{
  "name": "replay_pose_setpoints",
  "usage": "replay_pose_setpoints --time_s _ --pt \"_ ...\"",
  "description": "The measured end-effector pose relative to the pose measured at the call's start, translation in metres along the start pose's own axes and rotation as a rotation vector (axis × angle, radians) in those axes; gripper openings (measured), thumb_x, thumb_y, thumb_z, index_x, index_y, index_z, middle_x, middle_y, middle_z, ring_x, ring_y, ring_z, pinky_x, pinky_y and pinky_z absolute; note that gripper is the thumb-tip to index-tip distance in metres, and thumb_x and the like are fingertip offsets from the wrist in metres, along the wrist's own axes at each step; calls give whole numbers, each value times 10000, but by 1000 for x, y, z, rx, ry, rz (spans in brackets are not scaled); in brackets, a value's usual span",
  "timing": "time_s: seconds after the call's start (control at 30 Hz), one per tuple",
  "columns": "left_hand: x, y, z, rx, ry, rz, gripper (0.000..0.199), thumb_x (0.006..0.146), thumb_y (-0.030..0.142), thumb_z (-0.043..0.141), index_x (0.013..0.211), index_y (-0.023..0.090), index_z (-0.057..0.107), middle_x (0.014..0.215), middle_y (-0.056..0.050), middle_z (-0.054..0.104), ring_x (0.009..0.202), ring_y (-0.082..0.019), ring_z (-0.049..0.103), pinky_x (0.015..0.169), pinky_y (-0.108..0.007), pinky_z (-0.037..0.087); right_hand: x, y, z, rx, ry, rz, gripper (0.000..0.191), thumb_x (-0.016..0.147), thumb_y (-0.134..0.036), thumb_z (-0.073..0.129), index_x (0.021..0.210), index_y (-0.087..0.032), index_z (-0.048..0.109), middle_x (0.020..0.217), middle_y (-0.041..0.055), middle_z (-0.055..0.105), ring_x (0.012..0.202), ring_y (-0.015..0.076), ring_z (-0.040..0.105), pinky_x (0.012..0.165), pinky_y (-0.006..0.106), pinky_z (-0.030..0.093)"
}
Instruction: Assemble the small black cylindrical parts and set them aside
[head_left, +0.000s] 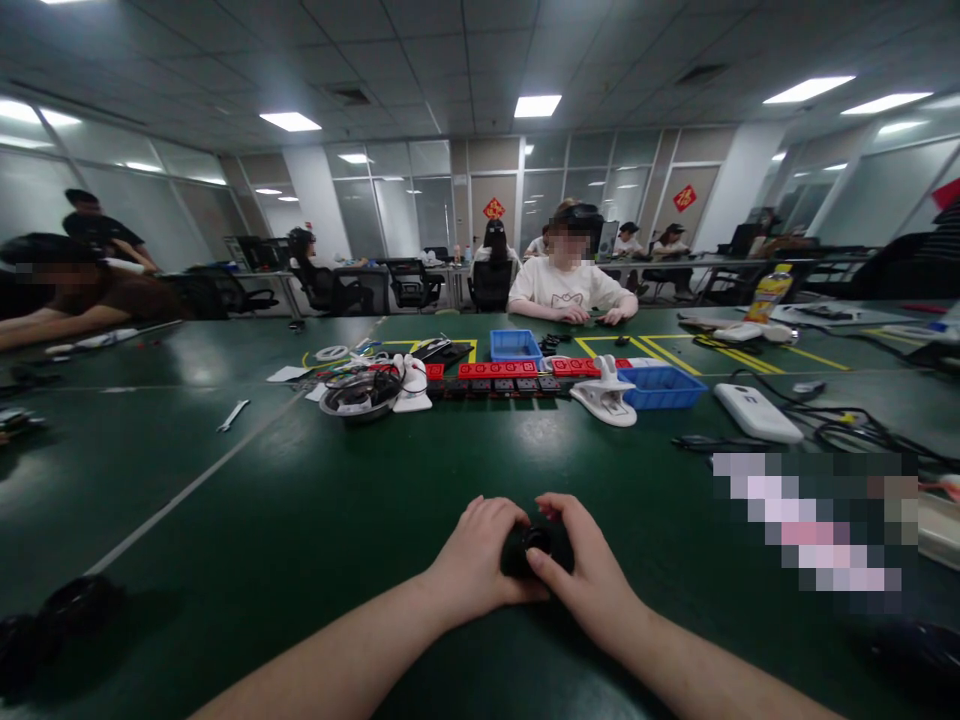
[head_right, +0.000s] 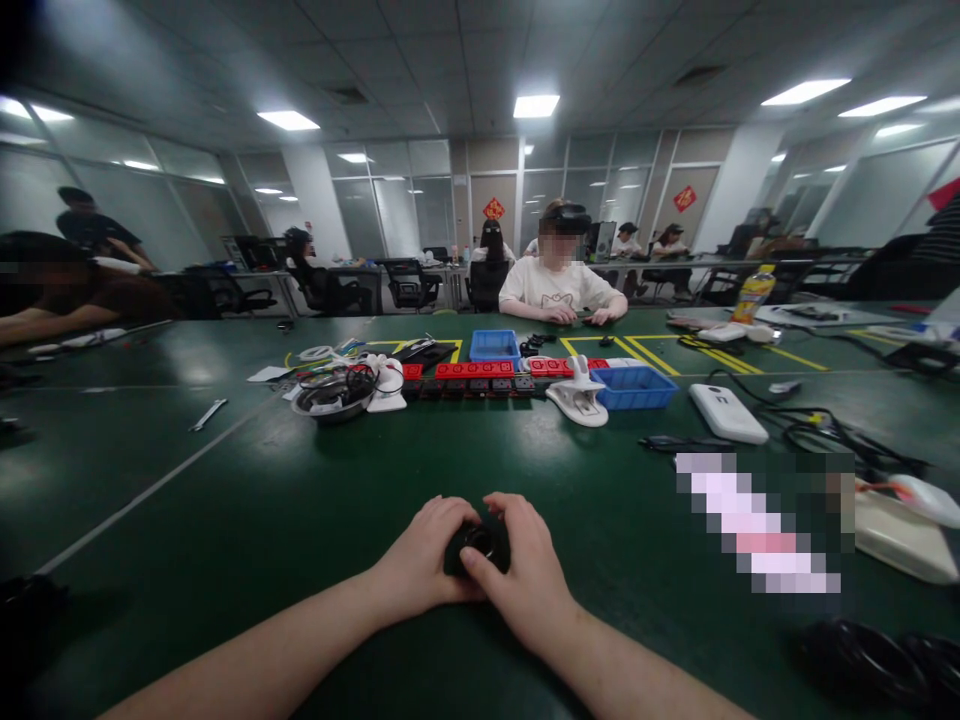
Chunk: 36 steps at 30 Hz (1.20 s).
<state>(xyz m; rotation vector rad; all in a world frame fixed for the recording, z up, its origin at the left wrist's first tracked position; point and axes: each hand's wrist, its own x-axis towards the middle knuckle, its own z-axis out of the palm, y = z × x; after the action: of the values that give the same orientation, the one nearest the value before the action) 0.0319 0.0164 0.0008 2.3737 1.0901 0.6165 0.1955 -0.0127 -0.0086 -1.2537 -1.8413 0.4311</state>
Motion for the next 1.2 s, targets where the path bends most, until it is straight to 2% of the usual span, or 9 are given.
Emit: replay_pose_setpoints --time_s 0.13,0.23,0.4,0.5,0.63,0.77,0.9,1.03,1.2 --pt "-1 4 7 32 38 -30 361 591 330 700 856 195 496 914 -20 529 913 -223 499 985 -466 251 3 -6 1 20 -71 58 266 698 -312 579 903 -169 487 850 50 523 780 197 509 695 347 443" --pt "-1 5 8 56 40 -40 369 573 329 704 858 201 510 894 -15 522 904 -226 495 992 -476 238 5 -11 -1 8 -90 42 160 694 -257 581 800 -173 496 828 43 500 780 192 487 699 348 431" --pt "-1 1 2 10 7 -10 424 584 342 718 947 206 546 962 -33 507 930 -227 472 874 -387 380 5 -17 -9 -44 -132 -84 227 701 -159 516 920 -192 567 899 61 494 868 212 465 757 383 418" --pt "0 -4 0 2 -37 55 406 590 351 727 941 218 571 981 -26 507 946 -223 464 844 -351 390 3 -20 -13 -64 -178 -215 317 691 -96 438 943 -216 589 935 58 540 888 215 470 773 403 411" --pt "1 -10 1 32 -52 116 424 584 371 740 940 209 577 968 -19 526 928 -216 470 841 -346 378 0 -22 -15 -90 -199 -376 306 658 -54 390 792 -223 606 956 12 621 962 220 484 898 476 332" --pt "1 -9 1 47 -74 155 431 616 347 717 996 220 559 1023 -22 530 971 -218 472 908 -376 335 -3 -21 -16 -120 -245 -404 245 623 -33 395 626 -212 564 954 -27 650 1090 226 449 1000 521 200" --pt "-1 -6 0 22 -98 110 665 587 414 715 1168 227 450 1173 -57 475 1104 -259 410 993 -451 252 -4 -20 -18 -88 -243 -417 304 655 -50 403 800 -237 594 1045 -10 614 1147 221 409 1019 512 185" --pt "-5 0 1 -2 -52 33 943 551 461 715 1318 217 226 1326 -99 338 1218 -289 297 1031 -519 165 -4 -14 -14 -53 -107 -366 359 742 -174 461 1098 -212 479 1168 81 508 1135 245 414 997 504 241" --pt "-6 12 5 27 72 -45 826 461 506 745 1152 210 403 1158 -88 459 1126 -301 394 1024 -555 142 -2 -6 -4 -15 -9 -138 394 754 -303 523 1113 -175 421 1107 120 480 1045 262 448 878 444 384"
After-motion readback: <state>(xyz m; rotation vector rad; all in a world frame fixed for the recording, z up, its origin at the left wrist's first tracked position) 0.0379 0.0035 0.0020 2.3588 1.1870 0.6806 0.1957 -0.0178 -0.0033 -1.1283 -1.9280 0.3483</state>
